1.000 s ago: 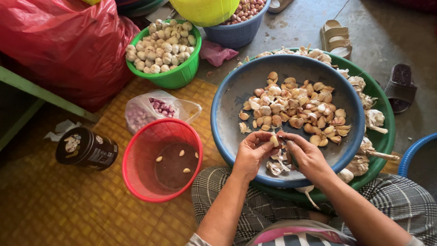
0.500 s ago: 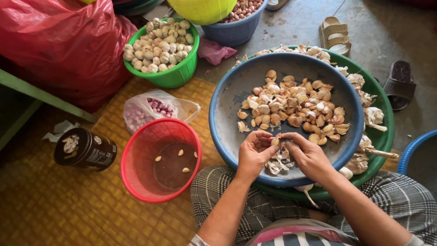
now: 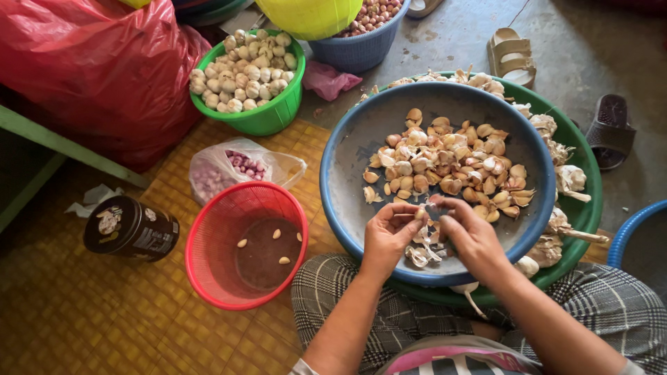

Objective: The person sits on the floor with a large blue bowl of unpeeled garlic bulbs and cloves, breaking apart bulbs and peeling the papery skins off cloves by hand, occasionally using a small knife to help. Peeled cloves are dropped into a red colander beside them and skins are discarded back into the bowl.

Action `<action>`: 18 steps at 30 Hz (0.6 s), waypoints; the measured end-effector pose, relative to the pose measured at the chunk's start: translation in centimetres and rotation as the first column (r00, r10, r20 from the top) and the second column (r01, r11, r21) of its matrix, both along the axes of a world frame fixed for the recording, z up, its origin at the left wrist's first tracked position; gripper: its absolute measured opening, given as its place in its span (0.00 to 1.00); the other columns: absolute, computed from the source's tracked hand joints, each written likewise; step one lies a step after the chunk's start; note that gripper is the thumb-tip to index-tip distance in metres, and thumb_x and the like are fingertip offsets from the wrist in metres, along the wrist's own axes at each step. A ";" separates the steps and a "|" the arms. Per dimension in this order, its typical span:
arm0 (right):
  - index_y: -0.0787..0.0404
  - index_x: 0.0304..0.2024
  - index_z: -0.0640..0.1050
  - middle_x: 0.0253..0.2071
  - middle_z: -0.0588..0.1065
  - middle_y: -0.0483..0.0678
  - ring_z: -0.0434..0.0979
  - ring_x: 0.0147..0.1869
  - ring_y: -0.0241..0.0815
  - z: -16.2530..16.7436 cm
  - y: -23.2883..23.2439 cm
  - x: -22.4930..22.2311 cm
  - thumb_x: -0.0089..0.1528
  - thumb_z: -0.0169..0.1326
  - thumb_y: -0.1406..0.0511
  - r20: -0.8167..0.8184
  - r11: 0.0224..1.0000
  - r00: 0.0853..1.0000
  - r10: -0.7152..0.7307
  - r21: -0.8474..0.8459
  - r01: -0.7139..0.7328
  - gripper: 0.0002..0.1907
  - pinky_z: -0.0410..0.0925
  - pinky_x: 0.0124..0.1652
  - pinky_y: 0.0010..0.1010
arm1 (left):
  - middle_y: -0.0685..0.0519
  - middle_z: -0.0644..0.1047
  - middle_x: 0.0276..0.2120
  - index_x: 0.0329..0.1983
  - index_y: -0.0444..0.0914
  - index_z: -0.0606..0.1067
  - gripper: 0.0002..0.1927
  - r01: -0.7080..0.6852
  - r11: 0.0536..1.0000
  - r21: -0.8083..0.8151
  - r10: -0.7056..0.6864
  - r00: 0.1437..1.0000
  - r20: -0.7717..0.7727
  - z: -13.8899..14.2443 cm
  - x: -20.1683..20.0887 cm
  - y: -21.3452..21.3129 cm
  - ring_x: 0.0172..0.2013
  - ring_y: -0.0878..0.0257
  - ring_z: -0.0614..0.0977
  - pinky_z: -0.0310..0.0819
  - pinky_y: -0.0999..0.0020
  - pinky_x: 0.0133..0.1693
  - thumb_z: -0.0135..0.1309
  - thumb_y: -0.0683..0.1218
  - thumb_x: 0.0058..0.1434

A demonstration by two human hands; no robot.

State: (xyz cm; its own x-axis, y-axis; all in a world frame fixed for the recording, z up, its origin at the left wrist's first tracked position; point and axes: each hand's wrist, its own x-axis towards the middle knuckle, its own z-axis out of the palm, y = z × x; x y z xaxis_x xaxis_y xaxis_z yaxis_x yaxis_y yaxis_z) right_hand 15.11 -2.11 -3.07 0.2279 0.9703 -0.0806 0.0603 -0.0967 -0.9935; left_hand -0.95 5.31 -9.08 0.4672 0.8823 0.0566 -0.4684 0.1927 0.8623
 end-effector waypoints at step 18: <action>0.58 0.61 0.73 0.38 0.78 0.40 0.72 0.28 0.26 0.2 0.8 0.3 0.57 0.60 0.71 -0.007 0.992 0.993 -0.121 0.024 0.121 0.28 0.67 0.25 0.21 | 0.49 0.81 0.43 0.51 0.31 0.75 0.14 0.042 0.993 0.107 -0.031 0.994 -0.108 0.8 -0.1 -0.7 0.44 0.65 0.83 0.81 0.72 0.47 0.61 0.34 0.63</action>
State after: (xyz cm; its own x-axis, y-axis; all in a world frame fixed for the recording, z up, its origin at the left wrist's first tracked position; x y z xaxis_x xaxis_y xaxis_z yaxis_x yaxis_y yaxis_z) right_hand 15.45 -1.30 -2.85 0.3437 0.9372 -0.0588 0.0441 -0.0787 -0.9959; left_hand -1.09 4.62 -8.29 0.5076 0.8558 0.0999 -0.3672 0.1100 0.9236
